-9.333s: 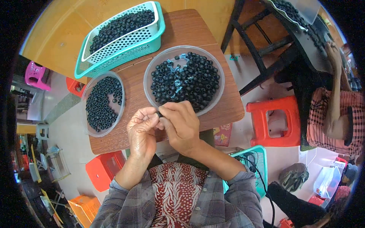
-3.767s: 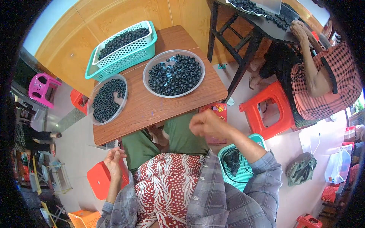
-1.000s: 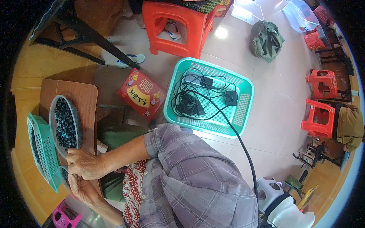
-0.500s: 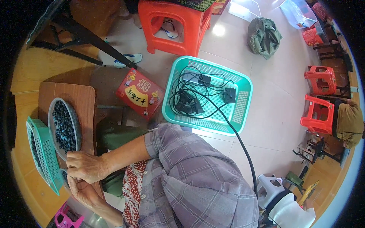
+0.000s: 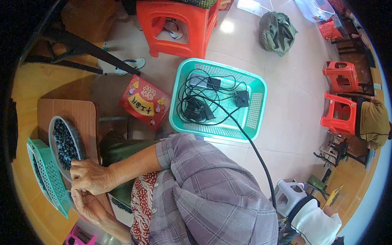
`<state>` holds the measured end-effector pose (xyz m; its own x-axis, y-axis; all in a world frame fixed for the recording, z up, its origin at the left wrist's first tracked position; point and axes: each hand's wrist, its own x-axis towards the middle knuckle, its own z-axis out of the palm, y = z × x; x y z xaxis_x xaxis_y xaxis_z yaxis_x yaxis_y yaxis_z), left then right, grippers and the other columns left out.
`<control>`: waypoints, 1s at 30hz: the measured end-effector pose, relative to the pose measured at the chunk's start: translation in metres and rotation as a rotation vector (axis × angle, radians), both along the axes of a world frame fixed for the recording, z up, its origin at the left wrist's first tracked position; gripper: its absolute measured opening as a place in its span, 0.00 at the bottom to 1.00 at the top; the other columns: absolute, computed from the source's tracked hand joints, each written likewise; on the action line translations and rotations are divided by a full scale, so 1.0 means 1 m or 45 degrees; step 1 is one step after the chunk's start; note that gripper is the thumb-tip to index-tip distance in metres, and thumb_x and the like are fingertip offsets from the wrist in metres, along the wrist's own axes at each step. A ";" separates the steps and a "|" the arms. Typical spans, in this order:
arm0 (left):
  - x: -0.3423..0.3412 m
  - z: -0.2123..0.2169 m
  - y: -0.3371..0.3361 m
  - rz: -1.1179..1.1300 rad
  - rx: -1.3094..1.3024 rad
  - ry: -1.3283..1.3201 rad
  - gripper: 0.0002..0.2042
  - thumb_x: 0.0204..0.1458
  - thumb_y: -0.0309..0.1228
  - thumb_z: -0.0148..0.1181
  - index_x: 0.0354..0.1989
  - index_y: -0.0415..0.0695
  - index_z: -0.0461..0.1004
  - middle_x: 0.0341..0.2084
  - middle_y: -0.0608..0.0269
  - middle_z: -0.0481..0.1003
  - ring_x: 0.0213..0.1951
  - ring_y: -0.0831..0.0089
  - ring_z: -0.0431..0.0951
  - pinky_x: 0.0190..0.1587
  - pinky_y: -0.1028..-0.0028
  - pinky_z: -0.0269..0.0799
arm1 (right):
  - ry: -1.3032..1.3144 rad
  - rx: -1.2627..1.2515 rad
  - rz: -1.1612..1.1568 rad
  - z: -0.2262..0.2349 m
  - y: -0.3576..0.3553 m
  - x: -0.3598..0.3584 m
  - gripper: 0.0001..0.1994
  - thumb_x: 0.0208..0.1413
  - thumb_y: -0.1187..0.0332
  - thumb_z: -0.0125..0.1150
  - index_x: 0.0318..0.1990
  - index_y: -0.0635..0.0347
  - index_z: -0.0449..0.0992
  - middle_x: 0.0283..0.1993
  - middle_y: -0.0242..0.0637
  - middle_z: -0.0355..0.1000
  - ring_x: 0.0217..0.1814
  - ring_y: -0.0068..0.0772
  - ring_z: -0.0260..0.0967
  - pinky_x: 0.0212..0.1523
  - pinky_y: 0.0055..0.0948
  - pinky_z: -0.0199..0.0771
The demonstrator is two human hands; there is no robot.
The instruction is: The person sorts small black plastic ring components by hand, taking them from a plastic bowl and placing them into different plastic baskets.
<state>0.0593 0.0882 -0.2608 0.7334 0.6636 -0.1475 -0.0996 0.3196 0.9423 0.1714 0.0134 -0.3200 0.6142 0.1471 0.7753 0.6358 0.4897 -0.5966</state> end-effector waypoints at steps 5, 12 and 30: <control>0.002 -0.003 0.005 -0.062 0.062 0.036 0.08 0.58 0.29 0.54 0.41 0.36 0.70 0.37 0.58 0.70 0.39 0.74 0.69 0.45 0.75 0.66 | 0.059 -0.023 0.034 -0.002 -0.001 0.002 0.07 0.36 0.74 0.63 0.22 0.57 0.70 0.29 0.33 0.60 0.32 0.36 0.58 0.26 0.33 0.61; -0.007 -0.002 0.005 -0.017 -0.003 0.021 0.07 0.57 0.26 0.55 0.40 0.36 0.70 0.36 0.58 0.71 0.40 0.73 0.70 0.45 0.73 0.68 | 0.062 -0.021 0.089 -0.004 0.005 -0.006 0.07 0.37 0.74 0.63 0.27 0.56 0.74 0.29 0.33 0.61 0.32 0.36 0.57 0.26 0.33 0.61; -0.022 -0.009 0.020 -0.036 0.114 0.066 0.06 0.56 0.25 0.56 0.39 0.37 0.72 0.33 0.62 0.71 0.35 0.77 0.67 0.40 0.78 0.65 | 0.069 -0.067 0.122 -0.010 0.010 -0.016 0.06 0.34 0.72 0.66 0.21 0.58 0.74 0.26 0.33 0.64 0.32 0.36 0.59 0.30 0.33 0.62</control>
